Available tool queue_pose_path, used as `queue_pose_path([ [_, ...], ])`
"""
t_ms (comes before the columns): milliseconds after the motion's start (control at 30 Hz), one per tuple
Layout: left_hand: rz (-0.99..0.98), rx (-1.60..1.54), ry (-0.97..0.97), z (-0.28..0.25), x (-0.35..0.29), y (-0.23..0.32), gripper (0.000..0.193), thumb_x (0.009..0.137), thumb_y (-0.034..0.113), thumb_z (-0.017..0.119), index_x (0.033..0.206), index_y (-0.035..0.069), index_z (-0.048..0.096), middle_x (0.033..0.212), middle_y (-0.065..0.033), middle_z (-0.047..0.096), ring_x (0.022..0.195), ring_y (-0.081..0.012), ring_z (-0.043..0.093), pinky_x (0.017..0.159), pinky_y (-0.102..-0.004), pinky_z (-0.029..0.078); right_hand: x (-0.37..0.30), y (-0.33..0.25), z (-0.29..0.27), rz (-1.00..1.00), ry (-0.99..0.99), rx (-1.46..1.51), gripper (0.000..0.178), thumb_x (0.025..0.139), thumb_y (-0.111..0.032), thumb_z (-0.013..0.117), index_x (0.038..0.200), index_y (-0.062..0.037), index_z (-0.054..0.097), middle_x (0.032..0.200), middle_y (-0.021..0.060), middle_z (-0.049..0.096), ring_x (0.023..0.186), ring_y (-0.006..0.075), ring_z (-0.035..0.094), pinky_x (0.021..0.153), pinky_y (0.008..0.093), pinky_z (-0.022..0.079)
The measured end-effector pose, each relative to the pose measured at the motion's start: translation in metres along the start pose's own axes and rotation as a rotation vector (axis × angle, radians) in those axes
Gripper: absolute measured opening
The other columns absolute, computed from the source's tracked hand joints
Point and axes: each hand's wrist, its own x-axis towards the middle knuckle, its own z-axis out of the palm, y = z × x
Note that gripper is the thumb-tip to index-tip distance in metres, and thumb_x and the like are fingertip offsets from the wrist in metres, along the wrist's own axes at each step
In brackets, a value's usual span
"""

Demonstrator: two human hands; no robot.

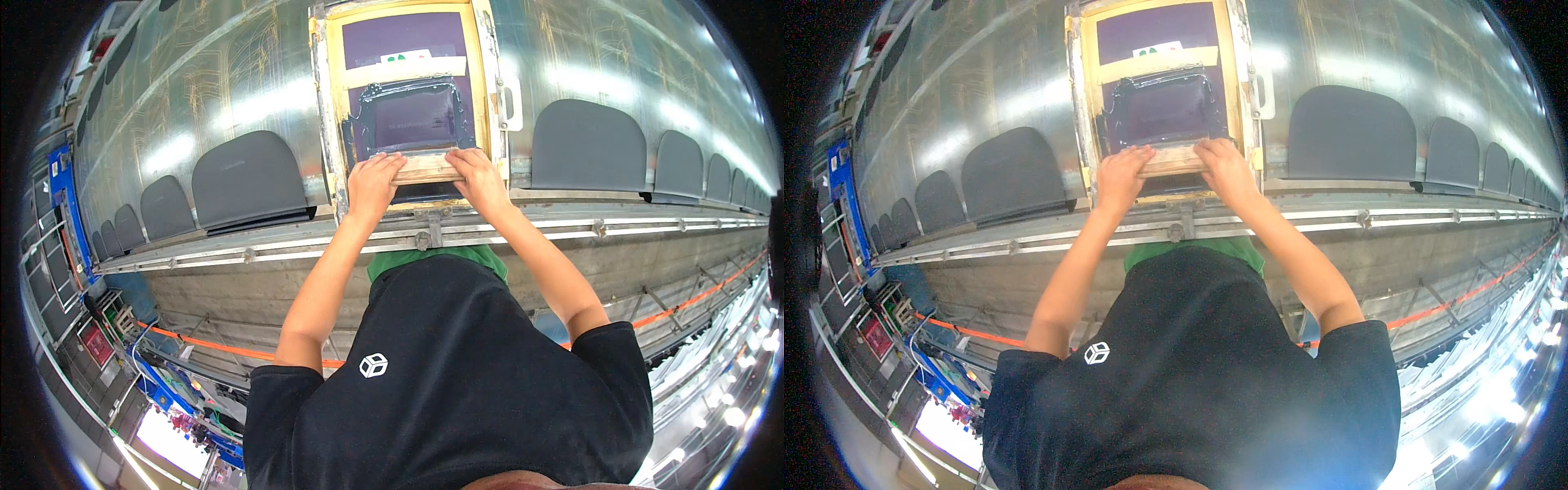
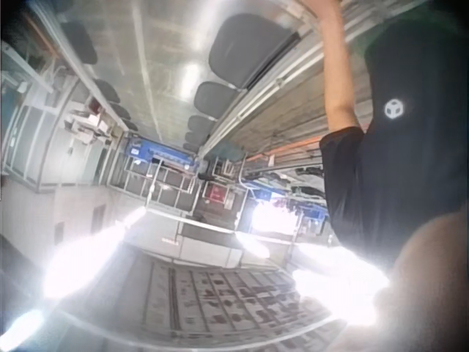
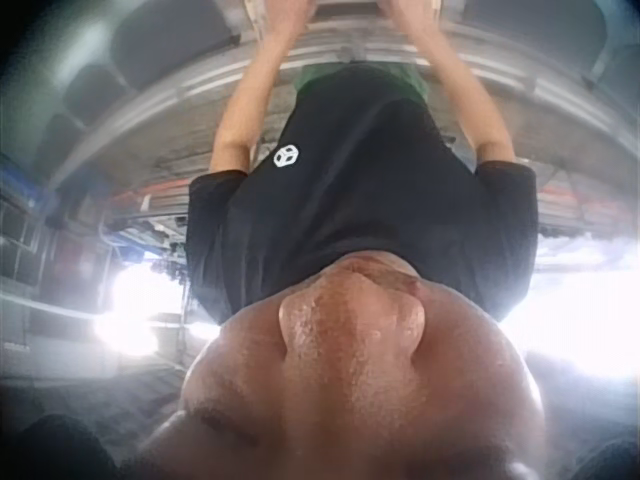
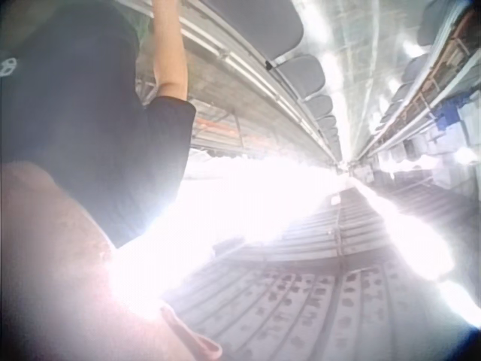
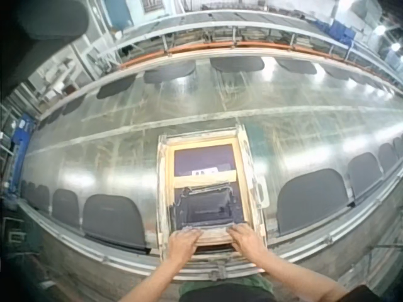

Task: The person uses a squeegee to spread dark ink across a screen printing frame held on a rail. They repeatedly pull the squeegee across the mesh, then lift the frame, walk to a table, pour liquid from a bottle onto the squeegee, and return to continue screening.

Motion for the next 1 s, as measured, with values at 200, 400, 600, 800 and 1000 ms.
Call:
queue_pose_path([
  [200,-0.028,-0.044,0.101,-0.03,0.091,-0.024,0.039,0.077,0.007,0.072,0.113,0.022,0.076,0.109,-0.0055,0.075,0.098,-0.0279,0.071,0.084,-0.0416,0.056,0.093,0.029,-0.027,-0.052,0.121,-0.058,0.04,0.076,-0.001,0.07,0.115,-0.0004,0.068,0.114,0.0179,0.067,0.112,0.0363,0.06,0.099,0.0437,0.049],
  [400,-0.09,-0.023,-0.041,-0.03,0.108,-0.018,0.038,0.078,0.009,0.07,0.113,0.022,0.076,0.109,-0.0057,0.074,0.096,-0.0287,0.071,0.084,-0.0402,0.057,0.095,0.038,-0.024,-0.014,0.096,0.015,0.038,0.076,0.0,0.069,0.114,0.0001,0.068,0.119,0.0165,0.067,0.113,0.0368,0.059,0.101,0.0441,0.047],
  [600,0.045,-0.043,0.048,0.001,0.002,0.008,0.042,0.071,-0.001,0.068,0.109,0.015,0.076,0.111,-0.0063,0.075,0.105,-0.0252,0.07,0.084,-0.0401,0.056,-0.005,0.023,0.002,-0.052,0.022,0.086,0.046,0.077,-0.006,0.075,0.122,-0.004,0.065,0.123,0.015,0.065,0.116,0.0343,0.058,0.103,0.044,0.047],
  [800,0.037,-0.04,0.009,0.005,-0.015,0.008,0.052,0.071,0.001,0.07,0.12,0.016,0.071,0.13,-0.0018,0.068,0.123,-0.0256,0.062,0.096,-0.0412,0.05,0.059,0.139,-0.045,0.385,0.489,0.089,0.049,0.089,-0.03,0.074,0.133,-0.0129,0.063,0.12,0.0138,0.067,0.099,0.0269,0.063,0.088,0.0369,0.05],
  [1000,0.037,-0.058,0.039,0.007,-0.037,0.014,0.059,0.072,0.003,0.067,0.13,0.017,0.066,0.138,-0.0014,0.063,0.13,-0.0259,0.056,0.103,-0.0417,0.046,0.114,0.139,-0.045,0.536,0.531,0.2,0.028,0.094,-0.03,0.065,0.115,-0.0127,0.072,0.088,0.0145,0.071,0.078,0.0235,0.064,0.078,0.037,0.05],
])
